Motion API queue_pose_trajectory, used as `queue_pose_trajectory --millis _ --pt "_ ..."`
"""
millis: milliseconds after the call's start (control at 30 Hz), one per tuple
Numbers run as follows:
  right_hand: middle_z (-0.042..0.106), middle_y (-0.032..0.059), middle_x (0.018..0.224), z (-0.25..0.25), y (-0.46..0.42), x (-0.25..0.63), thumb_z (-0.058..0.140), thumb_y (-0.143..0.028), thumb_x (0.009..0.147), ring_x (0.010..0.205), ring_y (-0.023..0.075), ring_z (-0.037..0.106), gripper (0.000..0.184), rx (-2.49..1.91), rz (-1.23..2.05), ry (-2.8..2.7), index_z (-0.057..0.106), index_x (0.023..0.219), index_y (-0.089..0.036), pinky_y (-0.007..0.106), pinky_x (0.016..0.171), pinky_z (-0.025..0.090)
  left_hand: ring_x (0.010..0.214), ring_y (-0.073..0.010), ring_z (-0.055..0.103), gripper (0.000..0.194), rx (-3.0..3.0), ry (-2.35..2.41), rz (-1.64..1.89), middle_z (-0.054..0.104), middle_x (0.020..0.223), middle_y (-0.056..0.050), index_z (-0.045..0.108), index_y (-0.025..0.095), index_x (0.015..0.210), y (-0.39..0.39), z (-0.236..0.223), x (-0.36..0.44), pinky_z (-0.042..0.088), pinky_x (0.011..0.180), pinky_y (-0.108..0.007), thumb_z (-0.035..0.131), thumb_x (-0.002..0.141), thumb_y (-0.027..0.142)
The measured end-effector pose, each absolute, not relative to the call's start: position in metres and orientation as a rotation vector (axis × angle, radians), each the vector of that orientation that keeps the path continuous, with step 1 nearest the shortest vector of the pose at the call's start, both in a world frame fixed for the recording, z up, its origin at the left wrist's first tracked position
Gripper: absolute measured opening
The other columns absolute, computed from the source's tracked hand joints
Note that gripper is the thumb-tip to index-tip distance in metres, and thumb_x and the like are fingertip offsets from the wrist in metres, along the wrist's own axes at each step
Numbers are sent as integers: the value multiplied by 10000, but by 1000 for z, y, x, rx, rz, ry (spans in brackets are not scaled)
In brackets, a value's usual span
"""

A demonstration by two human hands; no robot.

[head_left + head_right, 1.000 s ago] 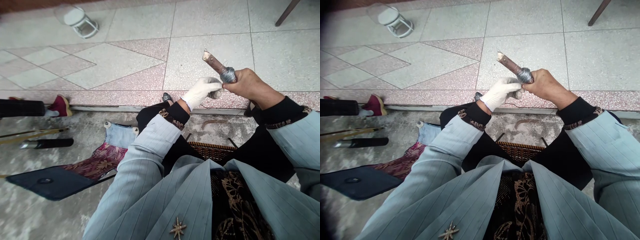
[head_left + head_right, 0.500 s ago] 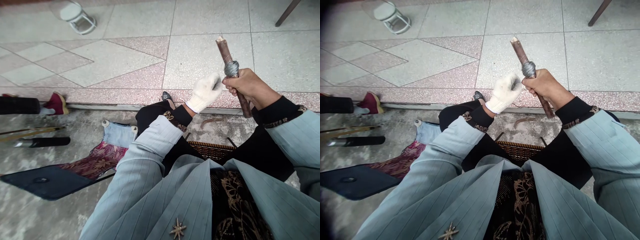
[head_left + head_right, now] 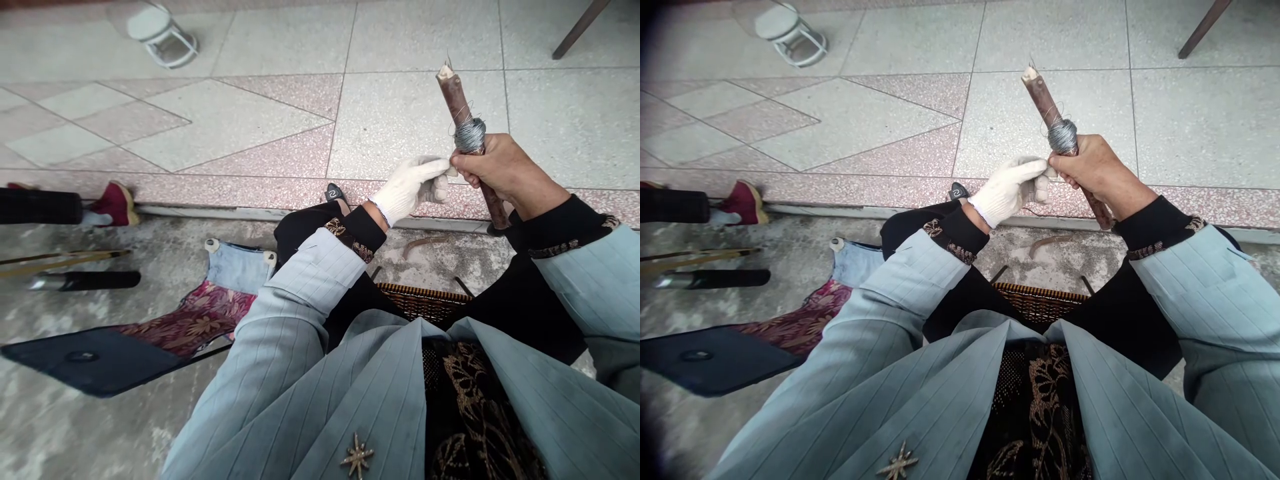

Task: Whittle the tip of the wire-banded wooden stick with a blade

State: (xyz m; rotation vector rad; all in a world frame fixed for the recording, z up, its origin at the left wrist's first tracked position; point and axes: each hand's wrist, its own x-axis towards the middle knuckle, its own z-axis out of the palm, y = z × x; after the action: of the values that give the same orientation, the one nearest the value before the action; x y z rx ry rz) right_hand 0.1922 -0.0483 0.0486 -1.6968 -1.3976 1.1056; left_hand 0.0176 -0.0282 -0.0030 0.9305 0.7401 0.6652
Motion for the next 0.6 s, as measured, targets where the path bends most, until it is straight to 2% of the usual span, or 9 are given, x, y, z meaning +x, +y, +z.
queue_pose_trajectory --millis 167,267,367,467,600 --pt "522 -13 643 58 -49 202 813 -92 896 558 103 443 263 -1623 1300 -1263 626 754 -209 243 497 374 546 -42 527 220 1016 731 648 583 677 69 702 156 935 -28 -3 15 585 682 -228 722 1086 316" --pt "491 -22 653 64 -49 213 810 -100 938 558 87 414 249 -1598 1409 -1214 640 780 -192 222 494 378 572 -50 505 137 1197 794 622 606 703 52 728 140 970 -24 -5 11 541 669 -237 685 1063 231" --pt "439 -44 644 71 -51 224 795 -133 980 556 85 360 209 -1565 1450 -1173 660 830 -189 210 479 346 613 -81 522 144 1504 910 567 614 711 35 762 147 965 -19 -10 3 484 659 -263 640 1021 198" --pt "372 -68 636 77 -56 231 804 -269 1030 549 92 300 214 -1500 1510 -1145 666 877 -212 217 480 297 662 -124 557 187 1829 1000 548 642 723 12 768 172 904 -14 -17 -5 450 689 -304 620 994 242" --pt "252 -105 624 89 -66 233 810 -486 1058 532 86 141 404 -1422 1652 -1125 585 825 -244 261 491 181 778 -170 636 253 2039 1093 531 758 851 -49 788 161 941 -10 -27 -9 444 753 -328 560 1006 251"
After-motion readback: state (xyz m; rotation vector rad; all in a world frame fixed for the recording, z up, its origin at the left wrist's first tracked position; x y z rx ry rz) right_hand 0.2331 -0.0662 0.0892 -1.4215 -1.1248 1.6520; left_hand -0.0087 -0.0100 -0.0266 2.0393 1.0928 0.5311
